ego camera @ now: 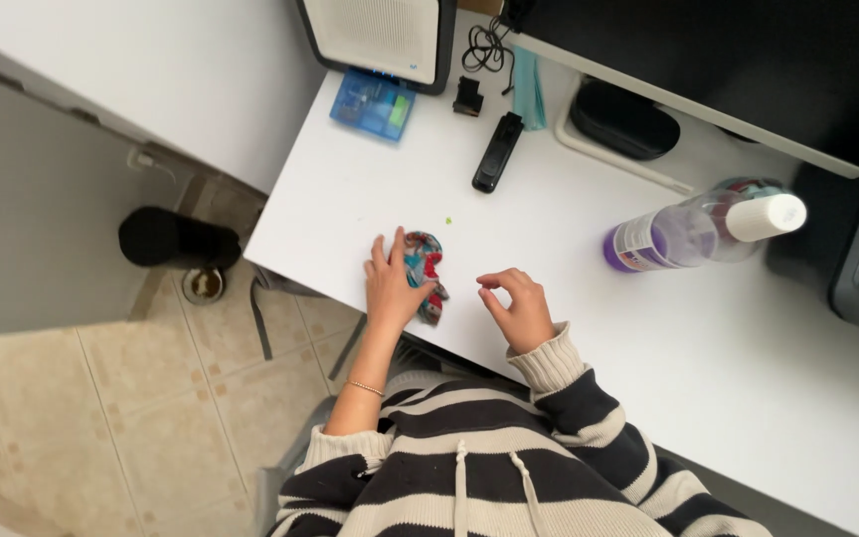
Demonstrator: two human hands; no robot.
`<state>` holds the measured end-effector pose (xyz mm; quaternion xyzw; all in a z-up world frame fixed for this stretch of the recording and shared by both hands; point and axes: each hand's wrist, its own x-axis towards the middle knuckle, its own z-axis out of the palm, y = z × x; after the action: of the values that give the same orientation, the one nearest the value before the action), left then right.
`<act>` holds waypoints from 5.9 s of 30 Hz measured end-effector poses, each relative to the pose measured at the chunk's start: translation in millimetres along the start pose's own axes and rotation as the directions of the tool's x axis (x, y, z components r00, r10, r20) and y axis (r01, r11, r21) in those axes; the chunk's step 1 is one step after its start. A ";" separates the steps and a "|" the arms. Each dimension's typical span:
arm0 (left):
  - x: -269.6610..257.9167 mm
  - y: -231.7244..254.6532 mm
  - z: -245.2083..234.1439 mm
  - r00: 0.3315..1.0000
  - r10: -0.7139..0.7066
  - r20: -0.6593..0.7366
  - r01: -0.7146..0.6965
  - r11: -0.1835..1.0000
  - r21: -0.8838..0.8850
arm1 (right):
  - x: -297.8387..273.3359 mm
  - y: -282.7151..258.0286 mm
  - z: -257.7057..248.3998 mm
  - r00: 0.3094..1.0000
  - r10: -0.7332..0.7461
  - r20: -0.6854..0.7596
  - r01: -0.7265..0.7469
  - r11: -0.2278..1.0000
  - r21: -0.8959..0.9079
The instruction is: The person wipes a white desk surface with a patterned cloth, pours purple liquid from a bottle onto the cloth, and continues wiping the desk and a black shelf. They move a small blue box and a black device aside, then wipe around them before returning them to their original positions.
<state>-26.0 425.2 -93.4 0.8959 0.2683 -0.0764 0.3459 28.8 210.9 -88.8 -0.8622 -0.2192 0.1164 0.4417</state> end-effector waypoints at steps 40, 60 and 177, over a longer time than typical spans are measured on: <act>151.9 47.0 -15.6 0.742 0.154 0.653 0.609 0.254 -0.752 | 65.2 -7.5 31.6 0.408 0.893 -0.192 -0.348 0.346 0.871; 97.9 2.8 -34.0 0.822 0.248 0.513 0.431 0.317 -0.845 | 98.9 -111.9 24.9 0.771 -0.120 -0.625 0.114 0.992 -0.049; 138.5 -62.1 -72.6 0.978 0.070 0.196 0.193 0.048 -0.980 | 62.3 -98.6 125.9 0.971 0.030 -0.238 0.007 0.988 0.154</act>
<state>54.3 570.7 -119.6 0.3860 0.2506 0.0297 0.8873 6.6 381.0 -82.5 -0.8345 -0.1498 0.0304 0.5293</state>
